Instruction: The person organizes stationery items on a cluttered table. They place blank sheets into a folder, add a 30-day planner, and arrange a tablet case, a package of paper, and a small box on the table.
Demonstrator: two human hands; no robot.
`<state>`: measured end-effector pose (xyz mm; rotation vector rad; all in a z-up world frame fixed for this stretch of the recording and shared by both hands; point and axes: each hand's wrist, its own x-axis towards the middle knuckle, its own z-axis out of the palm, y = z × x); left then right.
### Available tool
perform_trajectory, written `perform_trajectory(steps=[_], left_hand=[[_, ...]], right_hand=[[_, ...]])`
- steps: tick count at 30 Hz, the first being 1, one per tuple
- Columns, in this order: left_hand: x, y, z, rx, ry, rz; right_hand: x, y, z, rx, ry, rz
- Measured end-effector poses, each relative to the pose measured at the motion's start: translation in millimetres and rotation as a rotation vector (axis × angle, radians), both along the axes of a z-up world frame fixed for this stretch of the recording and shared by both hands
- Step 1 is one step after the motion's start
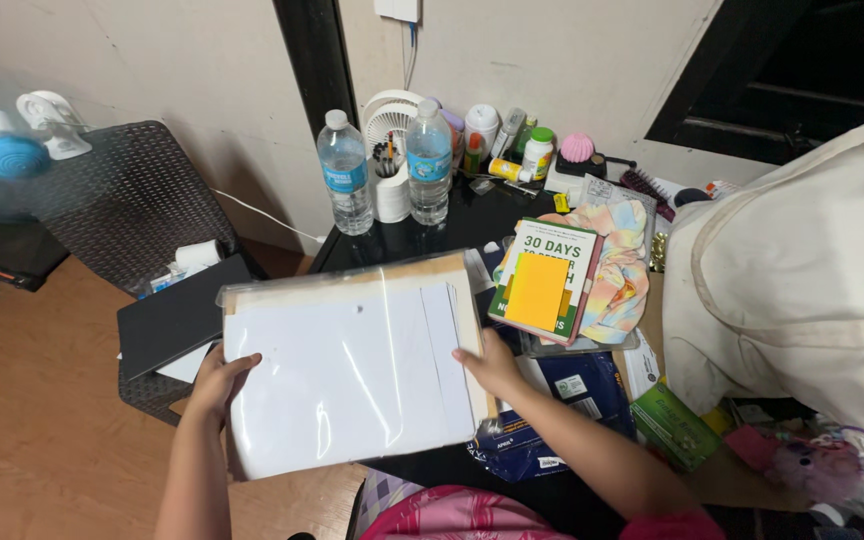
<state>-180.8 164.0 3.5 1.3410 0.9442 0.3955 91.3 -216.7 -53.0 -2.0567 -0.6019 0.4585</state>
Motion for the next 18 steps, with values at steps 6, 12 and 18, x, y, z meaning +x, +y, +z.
perform_trajectory(steps=[6,12,18], left_hand=[[29.6,18.7,-13.8,0.222,0.344,-0.194],[62.1,40.2,-40.2,0.389,0.507,-0.208],[73.4,16.5,-32.7,1.091,0.722,-0.071]], right_hand=[[-9.9,-31.2,6.4,-0.094,0.252,0.151],[-3.3,-53.3,78.0,-0.506,-0.098,0.207],[45.2,-96.2,91.1,-0.304,-0.558,-0.351]])
